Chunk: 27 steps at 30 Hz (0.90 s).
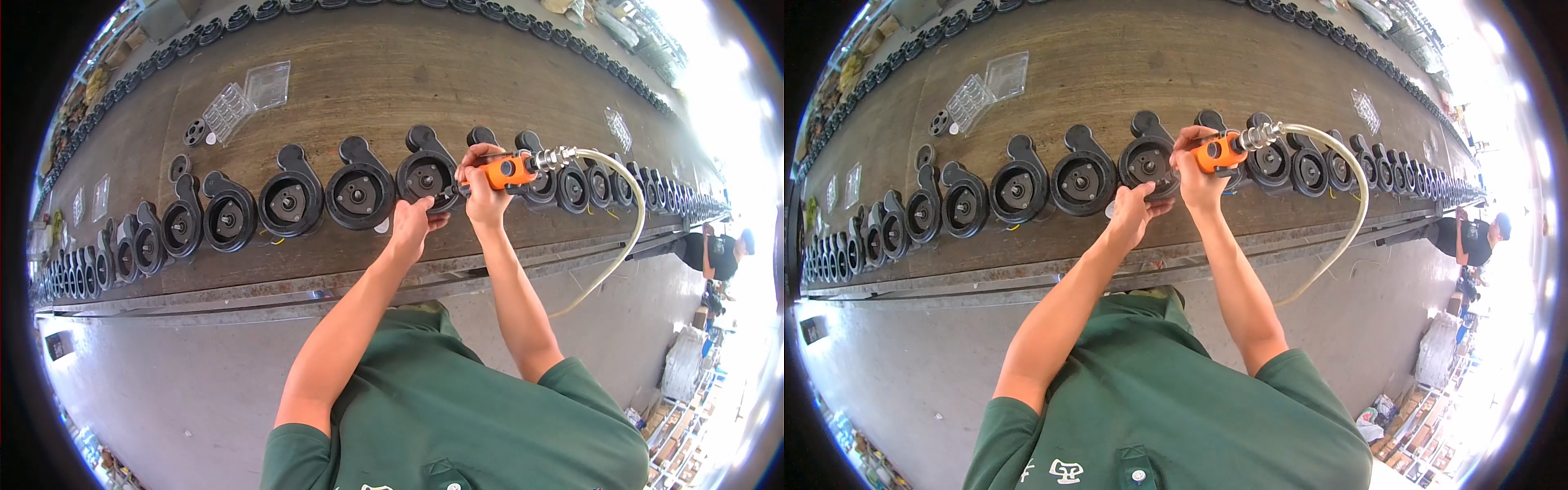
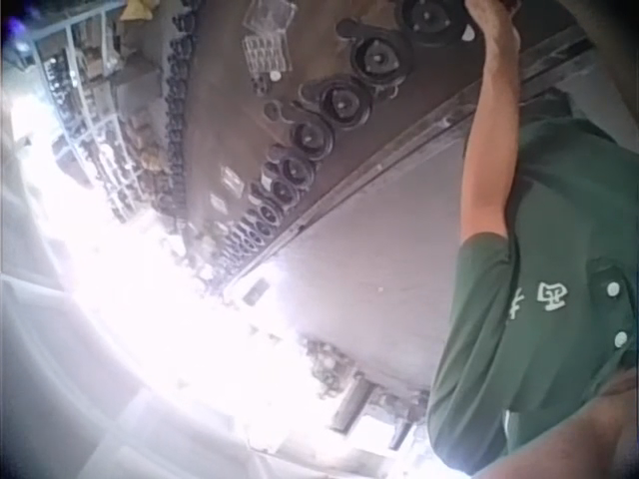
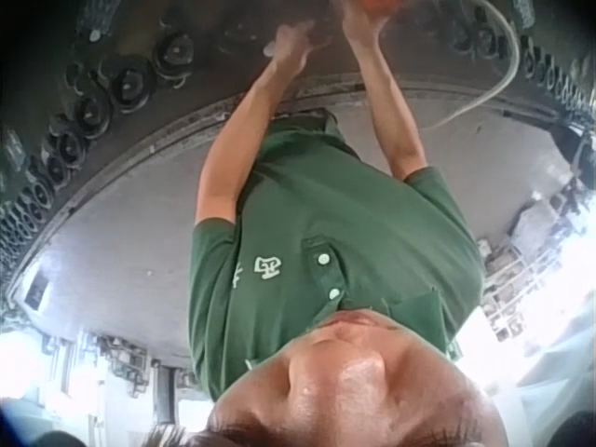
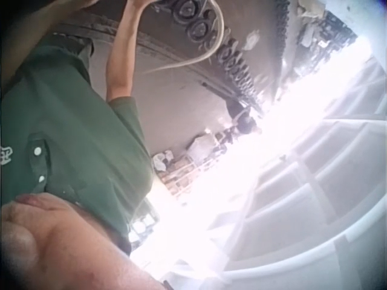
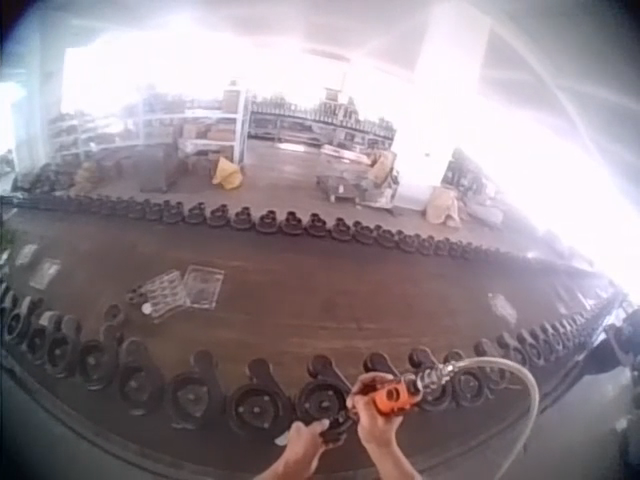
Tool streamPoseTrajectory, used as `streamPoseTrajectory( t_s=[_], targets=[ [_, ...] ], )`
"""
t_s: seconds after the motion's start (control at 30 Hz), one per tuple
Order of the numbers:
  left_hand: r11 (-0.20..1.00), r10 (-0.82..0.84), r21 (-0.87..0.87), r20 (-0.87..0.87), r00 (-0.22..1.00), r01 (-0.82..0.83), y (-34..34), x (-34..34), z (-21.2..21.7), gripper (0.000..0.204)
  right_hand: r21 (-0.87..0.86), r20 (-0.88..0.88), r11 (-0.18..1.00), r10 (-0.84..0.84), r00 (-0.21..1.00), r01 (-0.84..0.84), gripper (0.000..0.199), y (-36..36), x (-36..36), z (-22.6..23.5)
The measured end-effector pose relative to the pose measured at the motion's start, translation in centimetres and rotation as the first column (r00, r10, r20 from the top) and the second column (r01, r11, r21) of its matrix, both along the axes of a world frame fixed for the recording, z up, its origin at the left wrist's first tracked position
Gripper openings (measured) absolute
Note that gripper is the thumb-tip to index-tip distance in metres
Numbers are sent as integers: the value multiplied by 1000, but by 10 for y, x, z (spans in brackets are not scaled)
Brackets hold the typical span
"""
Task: The person assembles components into mechanical housings using an orange pneumatic screwdriver. The person aligns the components by hand and fastens them by applying the tool to specific points on the housings.
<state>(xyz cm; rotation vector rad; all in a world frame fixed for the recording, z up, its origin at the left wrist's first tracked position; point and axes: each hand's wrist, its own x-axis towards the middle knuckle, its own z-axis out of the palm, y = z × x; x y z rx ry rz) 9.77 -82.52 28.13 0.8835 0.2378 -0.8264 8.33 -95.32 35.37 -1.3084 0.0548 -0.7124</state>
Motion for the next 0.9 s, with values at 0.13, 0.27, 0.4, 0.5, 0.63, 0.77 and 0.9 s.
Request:
streamPoseTrajectory(
  t_s=[0.13,0.27,0.4,0.5,0.63,0.77,0.9],
  targets=[
    [1000,3,-13,16,1000,-3,1,-1,0,28,-68,-20,995,71,997,-72,24,5,-7,1],
    [1000,13,-26,37,999,-12,4,-3,3,26,-302,-45,927,218,975,-221,24,2,-16,-2],
    [1000,9,-20,23,1000,-8,2,-5,5,26,-289,-32,945,148,988,-151,23,6,-11,-14],
    [999,21,-45,19,1000,-20,-1,-7,-1,26,-85,-30,987,133,991,-135,22,5,-5,-13],
    [992,103,-74,-13,995,-104,-7,-6,5,23,-79,-28,992,101,995,-103,21,5,0,-13],
    [988,151,-26,-29,988,-152,-12,-6,10,18,-209,-35,977,40,999,-46,24,5,8,-6],
    [975,160,159,-3,987,-158,-20,-9,1,15,-174,-38,981,78,996,-83,35,1,9,-13]
  ],
)
